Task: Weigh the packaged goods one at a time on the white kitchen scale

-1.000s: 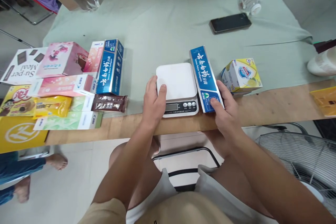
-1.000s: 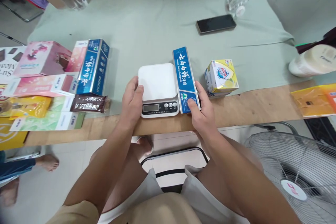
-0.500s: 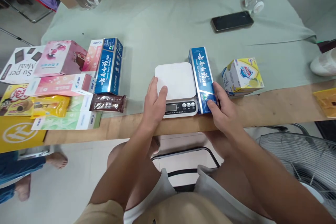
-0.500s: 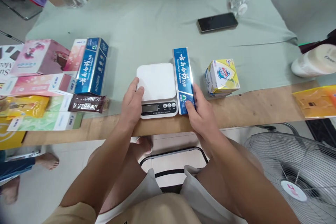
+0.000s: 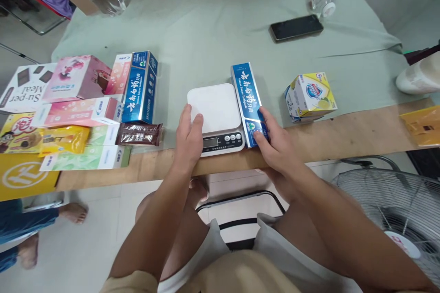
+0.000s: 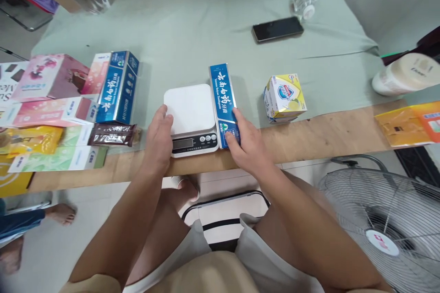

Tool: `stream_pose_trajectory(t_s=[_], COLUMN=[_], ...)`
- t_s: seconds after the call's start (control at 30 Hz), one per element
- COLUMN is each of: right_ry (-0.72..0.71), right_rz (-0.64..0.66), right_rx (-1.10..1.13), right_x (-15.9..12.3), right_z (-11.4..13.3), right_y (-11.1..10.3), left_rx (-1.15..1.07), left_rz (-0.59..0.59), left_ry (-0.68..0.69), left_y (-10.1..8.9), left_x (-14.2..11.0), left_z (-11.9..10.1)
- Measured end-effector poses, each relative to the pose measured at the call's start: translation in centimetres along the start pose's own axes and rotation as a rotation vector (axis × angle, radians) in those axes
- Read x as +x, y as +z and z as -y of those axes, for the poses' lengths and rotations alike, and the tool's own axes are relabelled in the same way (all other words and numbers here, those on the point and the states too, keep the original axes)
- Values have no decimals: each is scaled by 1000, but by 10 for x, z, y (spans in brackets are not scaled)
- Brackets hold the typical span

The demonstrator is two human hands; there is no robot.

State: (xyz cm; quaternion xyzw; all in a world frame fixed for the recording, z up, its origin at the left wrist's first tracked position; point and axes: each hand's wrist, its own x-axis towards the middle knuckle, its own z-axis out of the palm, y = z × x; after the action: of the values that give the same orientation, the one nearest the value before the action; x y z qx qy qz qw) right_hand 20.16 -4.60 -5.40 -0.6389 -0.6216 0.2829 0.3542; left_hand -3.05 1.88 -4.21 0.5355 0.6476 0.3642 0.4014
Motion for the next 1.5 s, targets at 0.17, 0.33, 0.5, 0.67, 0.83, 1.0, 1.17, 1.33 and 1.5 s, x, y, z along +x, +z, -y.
stream_pose_trajectory(t_s=[0.17, 0.33, 0.5, 0.67, 0.83, 1.0, 1.17, 1.33, 1.5], right_ry=[-107, -86, -51, -186, -314, -417, -224, 85, 125], right_rz=[-41, -98, -195, -309, -411, -620, -889, -664, -615], right_rx=[-153, -240, -344, -399, -497, -351, -36, 184, 297], right_x=[-4, -1, -4, -8, -11, -8, 13, 24, 23], right_z=[5, 7, 0, -13, -6, -8, -61, -76, -58], right_y=[8, 7, 3, 7, 9, -27, -67, -67, -65], left_rx=[128, 222, 268, 217, 19, -88, 117, 243, 323], left_rz=[-14, -19, -53, -213, 12, 276, 579, 641, 603], left_ry=[205, 302, 347, 785, 1067, 817, 427, 331, 381], left_y=[3, 8, 7, 11, 46, 80, 88, 97, 105], left_x=[1, 2, 5, -17, -62, -85, -87, -79, -78], left_z=[7, 12, 15, -1, -24, -25, -37, -50, -48])
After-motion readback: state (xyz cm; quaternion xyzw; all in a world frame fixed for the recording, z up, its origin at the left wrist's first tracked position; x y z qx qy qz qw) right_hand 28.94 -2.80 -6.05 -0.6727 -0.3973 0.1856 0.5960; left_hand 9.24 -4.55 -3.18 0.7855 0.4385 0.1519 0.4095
